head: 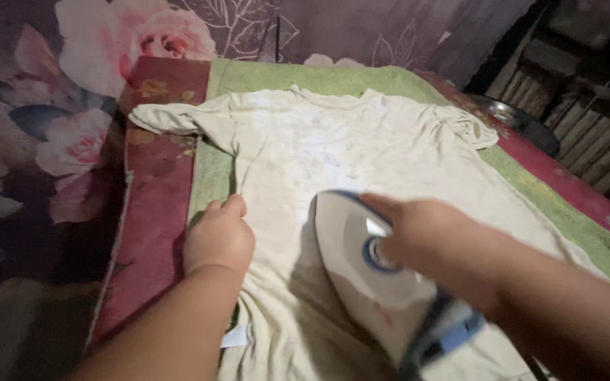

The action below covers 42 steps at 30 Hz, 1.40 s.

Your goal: The person irons a light-colored short-sleeved shirt laid on a green towel. They repeatedly smooth the fabric with one hand while moving the iron with the other, then flip the shirt to iron the other side.

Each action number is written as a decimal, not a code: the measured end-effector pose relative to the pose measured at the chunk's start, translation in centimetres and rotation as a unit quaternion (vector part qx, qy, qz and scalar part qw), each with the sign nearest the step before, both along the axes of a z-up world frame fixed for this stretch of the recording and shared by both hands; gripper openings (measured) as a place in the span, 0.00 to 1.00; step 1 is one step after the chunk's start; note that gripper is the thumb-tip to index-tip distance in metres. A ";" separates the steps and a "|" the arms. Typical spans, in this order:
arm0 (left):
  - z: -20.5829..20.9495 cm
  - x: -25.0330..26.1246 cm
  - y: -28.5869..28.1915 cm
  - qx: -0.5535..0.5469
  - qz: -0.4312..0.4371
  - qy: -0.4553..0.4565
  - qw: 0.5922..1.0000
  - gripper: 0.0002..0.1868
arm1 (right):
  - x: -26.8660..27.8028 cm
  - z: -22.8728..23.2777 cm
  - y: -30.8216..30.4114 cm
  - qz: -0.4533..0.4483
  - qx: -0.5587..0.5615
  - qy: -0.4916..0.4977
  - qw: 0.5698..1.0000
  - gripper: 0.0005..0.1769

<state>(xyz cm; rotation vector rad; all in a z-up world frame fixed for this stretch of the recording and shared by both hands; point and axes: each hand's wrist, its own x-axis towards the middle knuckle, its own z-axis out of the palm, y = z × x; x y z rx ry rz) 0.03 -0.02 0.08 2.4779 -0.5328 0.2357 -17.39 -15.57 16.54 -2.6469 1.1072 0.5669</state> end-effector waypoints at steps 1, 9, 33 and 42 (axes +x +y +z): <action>0.3 0.0 -0.1 0.012 -0.003 0.006 1.000 0.14 | 1.4 -0.4 -0.6 -0.032 0.005 -0.004 0.999 0.49; 3.8 -1.9 -0.3 -0.024 0.106 0.200 0.974 0.19 | 8.8 -3.4 -7.6 0.042 -0.054 -0.079 0.995 0.48; 2.2 -16.5 8.9 -0.181 0.092 0.433 0.878 0.24 | -13.1 -2.4 -10.4 0.132 -0.083 -0.019 0.988 0.51; 2.6 -24.2 10.5 0.139 0.119 0.069 0.981 0.31 | -15.7 -2.2 -2.5 0.181 0.007 -0.083 0.980 0.52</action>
